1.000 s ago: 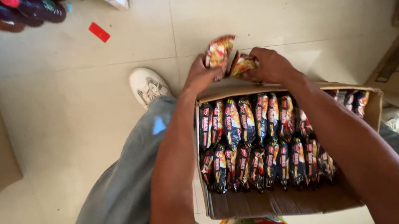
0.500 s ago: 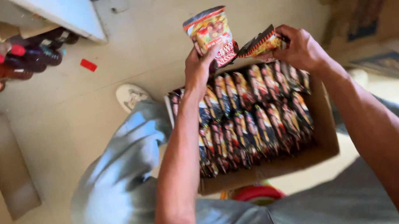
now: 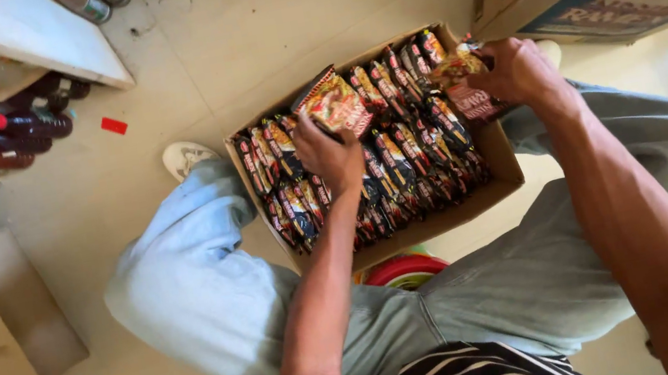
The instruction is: The person organizes individual packets of instant noodles into a cardboard box on the shop floor.
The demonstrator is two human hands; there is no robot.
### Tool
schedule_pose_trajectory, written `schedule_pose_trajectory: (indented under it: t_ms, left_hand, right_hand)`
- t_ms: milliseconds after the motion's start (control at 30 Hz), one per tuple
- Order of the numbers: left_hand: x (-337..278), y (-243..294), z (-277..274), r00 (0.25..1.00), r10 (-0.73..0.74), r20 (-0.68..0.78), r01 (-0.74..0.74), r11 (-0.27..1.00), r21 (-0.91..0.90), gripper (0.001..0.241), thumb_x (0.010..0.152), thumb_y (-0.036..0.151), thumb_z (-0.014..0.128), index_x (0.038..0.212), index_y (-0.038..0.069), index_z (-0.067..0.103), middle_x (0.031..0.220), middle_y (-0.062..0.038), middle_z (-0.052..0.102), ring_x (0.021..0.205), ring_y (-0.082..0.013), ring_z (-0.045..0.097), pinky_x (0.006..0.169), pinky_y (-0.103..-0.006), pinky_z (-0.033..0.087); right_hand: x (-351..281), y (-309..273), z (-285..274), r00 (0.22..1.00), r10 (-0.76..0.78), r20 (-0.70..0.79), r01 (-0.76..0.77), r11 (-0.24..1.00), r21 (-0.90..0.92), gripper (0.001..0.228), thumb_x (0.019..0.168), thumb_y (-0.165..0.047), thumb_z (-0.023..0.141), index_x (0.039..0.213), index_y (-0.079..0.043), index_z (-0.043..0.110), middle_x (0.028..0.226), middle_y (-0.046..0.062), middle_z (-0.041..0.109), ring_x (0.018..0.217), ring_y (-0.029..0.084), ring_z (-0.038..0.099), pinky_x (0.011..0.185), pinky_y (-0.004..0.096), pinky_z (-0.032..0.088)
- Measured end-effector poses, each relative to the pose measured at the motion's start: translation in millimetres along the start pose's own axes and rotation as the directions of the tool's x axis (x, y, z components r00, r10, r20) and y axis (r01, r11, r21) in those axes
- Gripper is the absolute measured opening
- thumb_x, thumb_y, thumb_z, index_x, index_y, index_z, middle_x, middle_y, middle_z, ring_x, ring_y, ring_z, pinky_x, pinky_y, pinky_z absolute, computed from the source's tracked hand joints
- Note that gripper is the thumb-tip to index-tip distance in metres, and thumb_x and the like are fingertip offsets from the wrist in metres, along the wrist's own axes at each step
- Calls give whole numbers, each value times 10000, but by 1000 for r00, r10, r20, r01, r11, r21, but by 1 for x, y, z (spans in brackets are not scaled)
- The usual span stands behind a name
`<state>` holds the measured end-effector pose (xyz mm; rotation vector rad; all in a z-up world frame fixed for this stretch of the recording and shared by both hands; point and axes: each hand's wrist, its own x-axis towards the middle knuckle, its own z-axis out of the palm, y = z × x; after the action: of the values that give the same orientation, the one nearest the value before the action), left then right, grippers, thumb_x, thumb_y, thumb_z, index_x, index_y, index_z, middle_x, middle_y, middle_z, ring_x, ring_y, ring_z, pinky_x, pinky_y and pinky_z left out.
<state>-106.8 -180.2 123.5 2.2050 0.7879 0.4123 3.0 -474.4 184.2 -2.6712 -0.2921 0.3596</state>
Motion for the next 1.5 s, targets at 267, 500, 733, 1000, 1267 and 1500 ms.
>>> schedule_pose_trajectory:
  t_ms: [267,500,733,1000,1267,1500]
  left_hand:
    - [-81,34,71,589,608,532,-559,782,-275,467,884,171,676,1309,-17,628,1385,-221,548,1325,-390,477,1127,-532,369]
    - [-118,9,98,374,600,707,-794,601,-90,518,847,273,678,1307,35,664,1535,-223,460,1492,-428,296,1226,-645,170]
    - [-100,35,76,332,561,758,-824,564,-57,437,772,252,731,1161,53,742,1474,-223,499,1456,-412,334,1219,-677,152]
    - [-6,4,60,897,410,166,-412,911,-23,377,950,256,694,1267,58,646,1281,-174,645,1200,-289,581,1036,-518,500]
    - [54,-64,60,997,-67,-24,70,983,169,826,772,528,860,1320,2,536,1351,-345,428,1318,-532,379,1020,-680,286]
    - [37,-36,79,934,-22,357,147,934,-327,574,869,425,717,1245,42,517,1225,-186,582,982,-293,716,739,-437,675]
  right_hand:
    - [6,80,116,957,240,160,-188,940,-285,387,835,-484,776,970,-121,782,901,135,789,819,309,772,701,456,623]
    - [-16,60,158,953,303,9,-295,935,-197,300,858,-401,751,878,-102,771,846,163,753,802,351,746,673,437,605]
    - [5,128,259,904,-185,385,427,386,-818,187,907,-188,670,1016,-115,803,967,104,746,928,298,746,701,397,602]
    - [0,46,139,968,134,213,-99,981,-170,297,1005,-350,537,1025,-146,751,977,218,739,881,424,712,757,551,562]
    - [16,100,126,971,-91,222,199,823,-532,283,987,-267,540,898,-106,755,870,159,748,709,340,727,629,444,590]
    - [-18,-22,16,996,43,84,-76,890,450,450,938,-241,758,1314,-6,687,1047,218,772,956,307,723,837,421,572]
